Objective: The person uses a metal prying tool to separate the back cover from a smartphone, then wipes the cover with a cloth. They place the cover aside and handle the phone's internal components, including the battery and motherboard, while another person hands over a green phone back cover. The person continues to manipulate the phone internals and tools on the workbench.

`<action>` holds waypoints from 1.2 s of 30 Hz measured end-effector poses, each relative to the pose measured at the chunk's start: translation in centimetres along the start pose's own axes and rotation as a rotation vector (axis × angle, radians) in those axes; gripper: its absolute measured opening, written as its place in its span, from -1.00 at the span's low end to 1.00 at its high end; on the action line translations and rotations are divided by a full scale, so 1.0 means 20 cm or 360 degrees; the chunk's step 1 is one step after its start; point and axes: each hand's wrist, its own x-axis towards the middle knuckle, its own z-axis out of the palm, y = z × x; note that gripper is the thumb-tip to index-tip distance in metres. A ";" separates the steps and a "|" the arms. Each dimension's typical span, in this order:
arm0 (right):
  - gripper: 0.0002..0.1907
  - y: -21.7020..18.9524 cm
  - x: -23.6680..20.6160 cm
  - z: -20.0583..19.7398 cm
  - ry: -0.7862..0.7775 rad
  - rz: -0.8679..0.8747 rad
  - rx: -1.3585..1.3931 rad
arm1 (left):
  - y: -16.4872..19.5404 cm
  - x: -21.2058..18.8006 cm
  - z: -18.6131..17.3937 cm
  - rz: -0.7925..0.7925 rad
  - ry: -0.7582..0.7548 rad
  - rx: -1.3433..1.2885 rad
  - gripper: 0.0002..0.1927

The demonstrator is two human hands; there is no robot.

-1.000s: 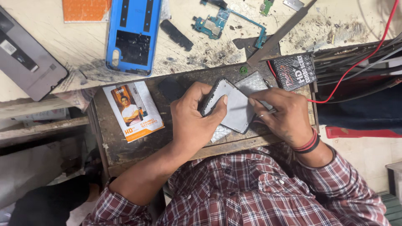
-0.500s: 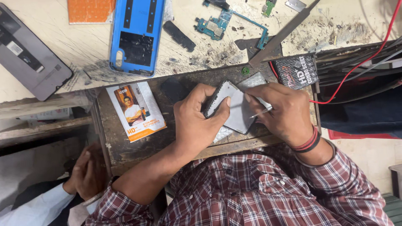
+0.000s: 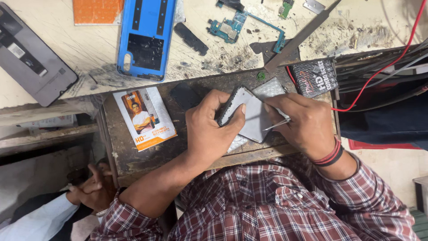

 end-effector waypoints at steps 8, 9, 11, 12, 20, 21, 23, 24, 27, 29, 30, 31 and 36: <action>-0.79 0.00 0.05 0.03 0.0131 -0.0107 0.0083 | 0.00 0.00 0.00 -0.0018 -0.0022 -0.0028 -0.82; -0.82 0.01 0.06 0.04 0.0141 -0.0135 0.0088 | 0.00 0.00 0.00 -0.0051 -0.0030 -0.0033 -0.82; -0.82 0.02 0.06 0.05 0.0106 -0.0106 0.0131 | 0.00 0.01 0.00 0.0000 -0.0021 -0.0039 -0.81; -0.82 0.03 0.05 0.05 0.0084 -0.0092 0.0154 | 0.00 0.01 0.00 0.0022 -0.0015 -0.0043 -0.81; -0.80 0.15 -0.14 0.03 0.0040 0.0374 0.0040 | -0.01 -0.02 -0.02 0.0013 0.0083 -0.0010 -0.83; -0.78 0.16 -0.14 0.02 0.0032 0.0445 -0.0083 | -0.01 -0.02 -0.02 0.0031 0.0104 -0.0019 -0.84; -0.72 0.16 -0.14 0.03 -0.0011 0.0402 -0.0230 | -0.01 -0.02 -0.04 0.0096 0.0139 -0.0041 -0.84; -0.69 0.15 -0.13 0.04 -0.0030 0.0384 -0.0301 | -0.01 -0.02 -0.04 0.0129 0.0151 -0.0049 -0.85; -0.70 0.11 -0.10 0.05 0.0089 0.0146 -0.0338 | -0.01 -0.01 -0.05 0.0115 0.0128 -0.0179 -0.84; -0.71 0.08 -0.10 0.03 0.0198 0.0145 -0.0222 | -0.01 -0.01 -0.07 0.0144 0.0122 -0.0187 -0.84; -0.71 0.07 -0.10 0.03 0.0254 0.0143 -0.0167 | -0.01 -0.01 -0.07 0.0161 0.0120 -0.0193 -0.83; -0.69 0.07 -0.11 0.02 0.0166 0.0118 0.0061 | -0.01 -0.01 -0.07 0.0154 0.0102 -0.0185 -0.83; -0.75 0.11 -0.17 0.15 -0.0132 0.0450 0.0769 | -0.06 -0.03 -0.07 0.0082 -0.0016 -0.0293 -0.78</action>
